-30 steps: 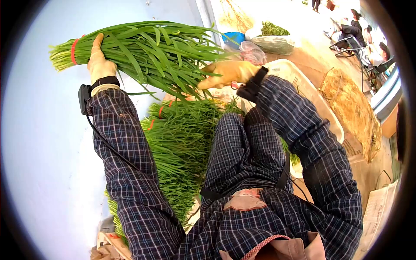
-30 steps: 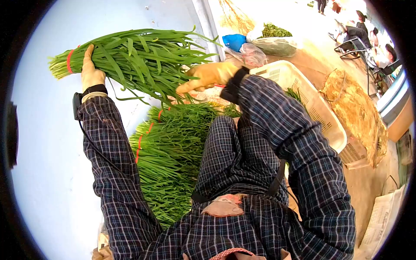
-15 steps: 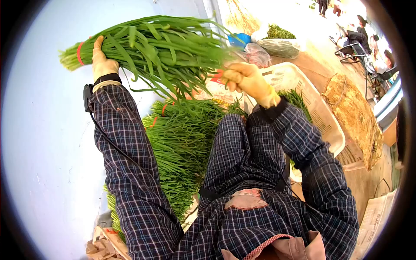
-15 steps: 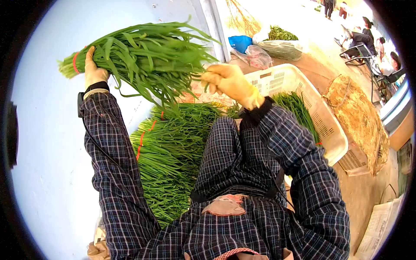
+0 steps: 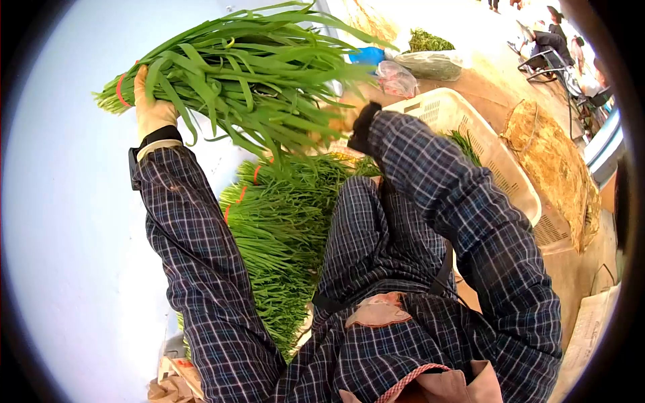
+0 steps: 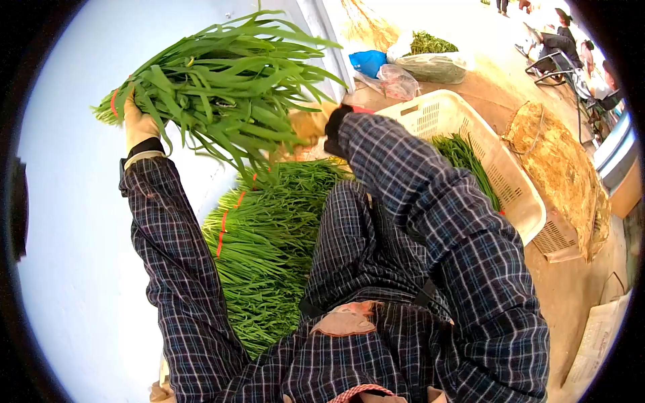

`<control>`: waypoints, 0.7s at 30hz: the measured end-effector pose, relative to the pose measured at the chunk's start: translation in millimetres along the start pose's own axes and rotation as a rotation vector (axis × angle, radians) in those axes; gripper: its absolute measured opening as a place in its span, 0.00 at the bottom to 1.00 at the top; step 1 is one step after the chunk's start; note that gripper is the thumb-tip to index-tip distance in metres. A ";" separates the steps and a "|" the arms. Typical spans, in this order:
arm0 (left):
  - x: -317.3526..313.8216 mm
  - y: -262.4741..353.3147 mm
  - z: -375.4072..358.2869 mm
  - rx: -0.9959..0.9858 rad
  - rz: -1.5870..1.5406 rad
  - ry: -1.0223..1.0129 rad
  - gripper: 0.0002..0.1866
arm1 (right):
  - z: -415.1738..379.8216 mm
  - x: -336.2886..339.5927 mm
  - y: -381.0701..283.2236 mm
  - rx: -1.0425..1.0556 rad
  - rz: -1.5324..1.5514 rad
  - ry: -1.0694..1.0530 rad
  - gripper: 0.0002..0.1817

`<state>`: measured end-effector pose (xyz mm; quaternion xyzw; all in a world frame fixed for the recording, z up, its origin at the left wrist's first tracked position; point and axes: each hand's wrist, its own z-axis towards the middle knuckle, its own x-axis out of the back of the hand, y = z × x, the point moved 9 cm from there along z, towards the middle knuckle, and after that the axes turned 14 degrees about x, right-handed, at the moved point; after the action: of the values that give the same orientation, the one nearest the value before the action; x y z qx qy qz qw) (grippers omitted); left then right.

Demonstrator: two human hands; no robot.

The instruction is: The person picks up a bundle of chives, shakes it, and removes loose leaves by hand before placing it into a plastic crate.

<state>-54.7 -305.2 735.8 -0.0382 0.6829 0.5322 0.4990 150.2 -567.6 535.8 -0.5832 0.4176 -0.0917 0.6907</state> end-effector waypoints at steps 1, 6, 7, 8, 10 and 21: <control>-9.8 -4.8 -12.1 -0.028 -0.039 0.039 0.13 | 5.9 -35.5 29.5 0.035 -0.003 -0.559 0.21; -15.0 -6.2 -23.2 0.010 0.006 0.008 0.17 | -53.5 -44.6 15.0 0.436 -0.685 -1.117 0.14; -9.6 -3.2 -24.4 -0.012 0.019 0.062 0.17 | -43.8 -33.0 8.3 0.357 -0.651 -0.873 0.13; -6.3 -2.4 -24.6 -0.032 0.032 0.108 0.18 | -40.0 -14.4 3.1 0.283 -0.614 -0.624 0.13; 17.0 3.2 -5.2 -0.027 -0.029 0.067 0.18 | -39.4 14.0 -20.7 0.502 -0.518 -0.443 0.13; 47.7 10.8 -31.9 -0.200 0.090 0.148 0.20 | -28.6 -24.2 -118.5 0.570 -1.233 -0.436 0.50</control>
<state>-105.2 -302.2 706.8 -0.0962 0.6624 0.6151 0.4166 158.0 -609.5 652.5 -0.5150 -0.1761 -0.4525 0.7064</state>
